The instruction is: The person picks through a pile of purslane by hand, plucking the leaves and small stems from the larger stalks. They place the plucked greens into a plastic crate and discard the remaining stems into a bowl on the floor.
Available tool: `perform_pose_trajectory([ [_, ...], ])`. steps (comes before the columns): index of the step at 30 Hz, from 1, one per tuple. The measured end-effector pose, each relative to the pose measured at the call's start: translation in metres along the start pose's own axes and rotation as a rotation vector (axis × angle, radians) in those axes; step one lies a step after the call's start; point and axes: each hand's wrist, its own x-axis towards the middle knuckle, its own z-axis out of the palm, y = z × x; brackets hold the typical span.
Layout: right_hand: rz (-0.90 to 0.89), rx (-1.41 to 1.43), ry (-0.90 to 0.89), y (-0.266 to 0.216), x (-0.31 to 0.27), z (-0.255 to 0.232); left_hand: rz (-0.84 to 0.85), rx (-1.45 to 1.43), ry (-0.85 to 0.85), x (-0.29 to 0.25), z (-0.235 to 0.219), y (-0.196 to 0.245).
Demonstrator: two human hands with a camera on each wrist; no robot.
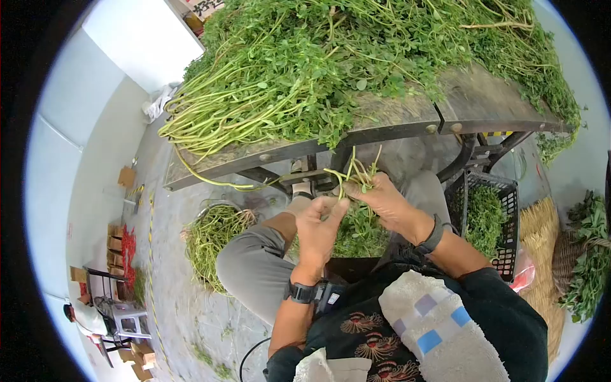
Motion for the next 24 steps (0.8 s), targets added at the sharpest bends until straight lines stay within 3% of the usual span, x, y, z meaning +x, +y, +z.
perform_pose_trajectory([
  [1, -0.034, -0.077, 0.026, 0.001, 0.0, -0.004, 0.052, 0.185, 0.015, -0.001, -0.002, 0.002],
  [5, -0.097, 0.018, -0.019, -0.001, 0.002, -0.018, 0.188, 0.338, 0.097, 0.006, -0.029, 0.003],
  [7, -0.051, -0.039, -0.087, -0.013, -0.007, -0.016, 0.004, -0.018, 0.193, 0.007, -0.034, 0.015],
  [8, -0.066, -0.205, -0.182, -0.011, -0.009, -0.014, -0.05, -0.099, 0.151, 0.009, -0.031, 0.018],
  [9, -0.084, -0.372, -0.277, -0.011, -0.011, -0.011, -0.039, -0.1, 0.153, 0.009, -0.025, 0.018],
  [12, 0.02, -0.449, -0.387, -0.015, -0.015, -0.003, -0.23, -0.154, -0.034, 0.01, -0.016, 0.015],
  [17, 0.016, -0.5, -0.413, -0.014, -0.02, -0.002, -0.154, -0.149, -0.022, 0.003, -0.022, 0.014],
  [19, -0.024, -0.345, -0.397, -0.011, -0.022, 0.001, -0.084, 0.007, 0.067, 0.0, -0.023, 0.023],
  [22, 0.016, -0.426, -0.424, -0.009, -0.021, -0.001, 0.054, 0.254, 0.08, 0.0, -0.026, 0.023],
  [24, -0.011, -0.481, -0.429, -0.011, -0.02, 0.0, 0.092, 0.267, 0.074, 0.001, -0.028, 0.023],
])
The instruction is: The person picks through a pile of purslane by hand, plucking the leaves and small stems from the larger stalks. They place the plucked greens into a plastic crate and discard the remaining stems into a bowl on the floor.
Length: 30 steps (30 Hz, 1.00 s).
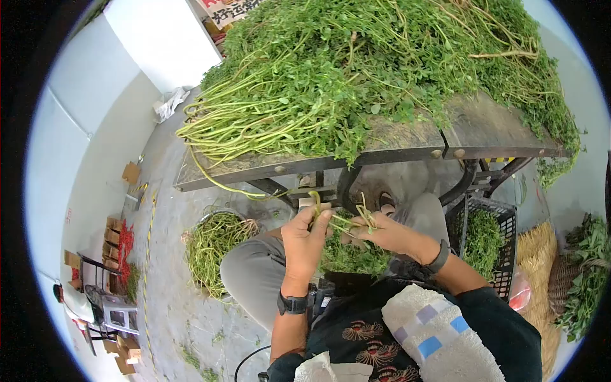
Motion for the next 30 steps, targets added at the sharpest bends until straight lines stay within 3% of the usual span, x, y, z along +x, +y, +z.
perform_pose_trajectory([
  [2, -0.016, -0.059, -0.002, 0.003, 0.002, 0.002, 0.038, 0.013, 0.0, -0.001, -0.001, 0.001],
  [4, 0.001, -0.495, 0.08, 0.012, 0.006, 0.004, 0.0, -0.178, -0.072, -0.004, 0.001, 0.005],
  [5, -0.002, -0.5, 0.074, 0.011, 0.009, 0.004, 0.003, -0.181, -0.064, -0.006, 0.004, 0.007],
  [7, -0.231, -0.534, 0.352, 0.006, 0.014, 0.008, -0.03, -0.311, -0.031, -0.012, 0.01, 0.015],
  [8, -0.231, -0.535, 0.35, 0.015, 0.017, 0.003, -0.031, -0.313, -0.028, -0.015, 0.006, 0.022],
  [10, 0.216, 0.508, 0.546, 0.031, 0.027, -0.016, -0.029, -0.363, 0.084, -0.015, -0.014, 0.045],
  [12, 0.181, 0.696, 0.472, 0.018, 0.017, -0.035, -0.021, -0.205, 0.322, -0.003, -0.05, 0.056],
  [13, 0.125, 0.747, 0.421, 0.012, 0.01, -0.033, 0.129, 0.008, 0.411, 0.006, -0.085, 0.043],
  [14, 0.135, 0.755, 0.422, 0.004, 0.003, -0.026, 0.024, 0.215, 0.63, 0.012, -0.125, 0.029],
  [16, 0.196, 0.555, 0.436, -0.017, 0.002, -0.023, 0.145, 1.046, 0.906, 0.007, -0.201, -0.005],
  [17, 0.191, 0.559, 0.438, -0.012, 0.002, -0.022, 0.151, 1.049, 0.904, 0.008, -0.202, -0.002],
  [19, 0.097, 0.238, 0.42, -0.002, 0.006, -0.018, 0.095, 1.111, 1.069, 0.009, -0.206, 0.008],
  [21, 0.132, 0.263, 0.443, -0.01, 0.006, -0.015, 0.056, 1.134, 1.156, 0.013, -0.196, 0.019],
  [23, -0.047, -0.212, 0.483, -0.042, 0.01, -0.018, 0.156, -0.247, 0.672, 0.043, -0.153, 0.037],
  [25, -0.11, -0.349, 0.499, -0.067, 0.017, -0.033, -0.037, -0.764, 0.256, 0.075, -0.134, 0.037],
  [28, -0.197, -0.587, 0.645, -0.112, 0.035, -0.044, -0.178, -0.896, 0.226, 0.122, -0.11, 0.024],
  [30, -0.421, -0.659, 0.678, -0.125, 0.051, -0.055, -0.193, -0.873, 0.26, 0.138, -0.107, 0.031],
])
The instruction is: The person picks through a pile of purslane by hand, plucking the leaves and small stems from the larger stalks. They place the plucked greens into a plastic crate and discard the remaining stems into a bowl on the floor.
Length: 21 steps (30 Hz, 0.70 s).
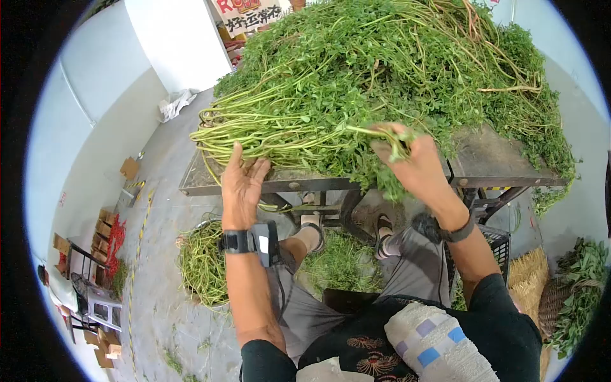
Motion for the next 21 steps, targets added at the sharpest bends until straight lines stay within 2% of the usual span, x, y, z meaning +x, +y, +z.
perform_pose_trajectory([
  [1, 0.002, -0.006, 0.005, 0.001, 0.011, 0.001, 0.005, 0.028, 0.043, 0.006, 0.005, 0.001],
  [3, -0.095, -0.332, 0.036, 0.005, 0.027, 0.005, -0.011, 0.062, 0.035, 0.017, 0.009, 0.004],
  [5, -0.025, -0.407, 0.014, 0.024, 0.026, 0.016, -0.035, 0.239, 0.004, 0.022, 0.018, 0.007],
  [6, -0.02, -0.489, -0.078, 0.031, 0.016, 0.021, -0.04, 0.281, 0.115, 0.032, 0.019, 0.003],
  [7, -0.016, -0.571, -0.172, 0.033, 0.007, 0.023, -0.036, 0.274, 0.112, 0.037, 0.017, 0.001],
  [8, -0.02, -0.576, -0.175, 0.034, -0.004, 0.022, 0.005, 0.267, 0.088, 0.04, 0.012, -0.002],
  [10, 0.025, -0.39, -0.272, 0.038, -0.028, 0.018, 0.052, 0.176, 0.016, 0.037, 0.009, -0.004],
  [11, 0.042, -0.394, -0.271, 0.041, -0.036, 0.015, 0.035, 0.18, 0.012, 0.038, 0.004, -0.006],
  [13, 0.093, -0.289, -0.436, 0.043, -0.048, 0.006, 0.028, -0.088, -0.05, 0.036, 0.003, -0.003],
  [14, 0.087, -0.247, -0.447, 0.039, -0.051, 0.0, -0.012, -0.103, -0.041, 0.029, 0.007, -0.001],
  [15, 0.093, -0.259, -0.446, 0.033, -0.051, -0.006, -0.021, -0.11, -0.047, 0.03, 0.004, -0.002],
  [17, 0.066, -0.07, -0.266, 0.02, -0.052, -0.02, -0.042, -0.208, -0.336, 0.035, -0.005, -0.001],
  [18, 0.084, -0.072, -0.218, 0.018, -0.05, -0.028, -0.031, -0.186, -0.255, 0.033, 0.0, 0.001],
  [19, 0.094, -0.076, -0.218, 0.013, -0.046, -0.036, -0.042, -0.187, -0.254, 0.03, 0.0, 0.002],
  [21, 0.248, 0.0, 0.03, 0.0, -0.037, -0.05, -0.036, -0.247, -0.358, 0.023, -0.002, 0.003],
])
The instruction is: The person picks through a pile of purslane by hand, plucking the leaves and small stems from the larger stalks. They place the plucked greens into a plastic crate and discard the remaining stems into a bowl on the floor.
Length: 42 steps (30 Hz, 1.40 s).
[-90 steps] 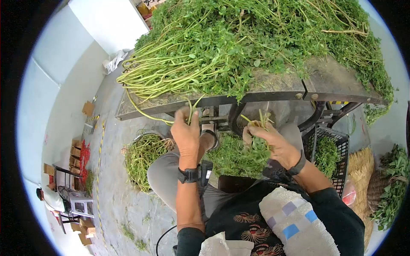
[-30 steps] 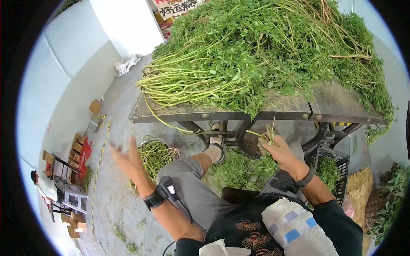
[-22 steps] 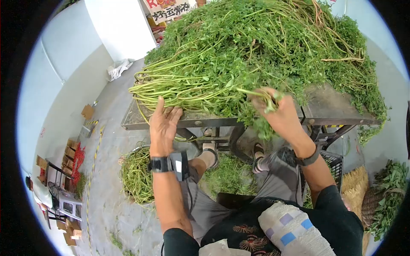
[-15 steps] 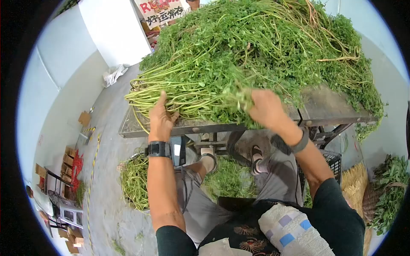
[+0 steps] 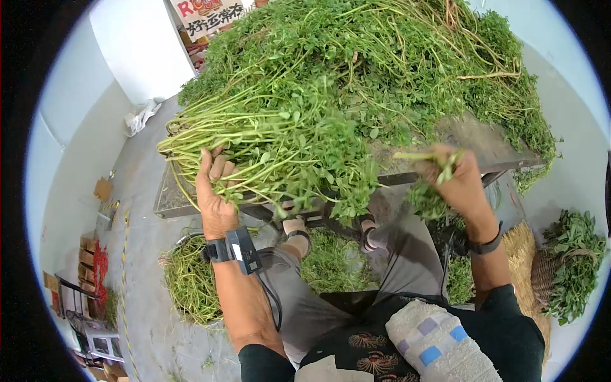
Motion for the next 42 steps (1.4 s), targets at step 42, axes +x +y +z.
perform_pose_trajectory([
  [42, -0.335, -0.197, -0.269, -0.025, 0.053, 0.155, -0.123, 0.046, -0.135, -0.017, -0.025, -0.001],
])
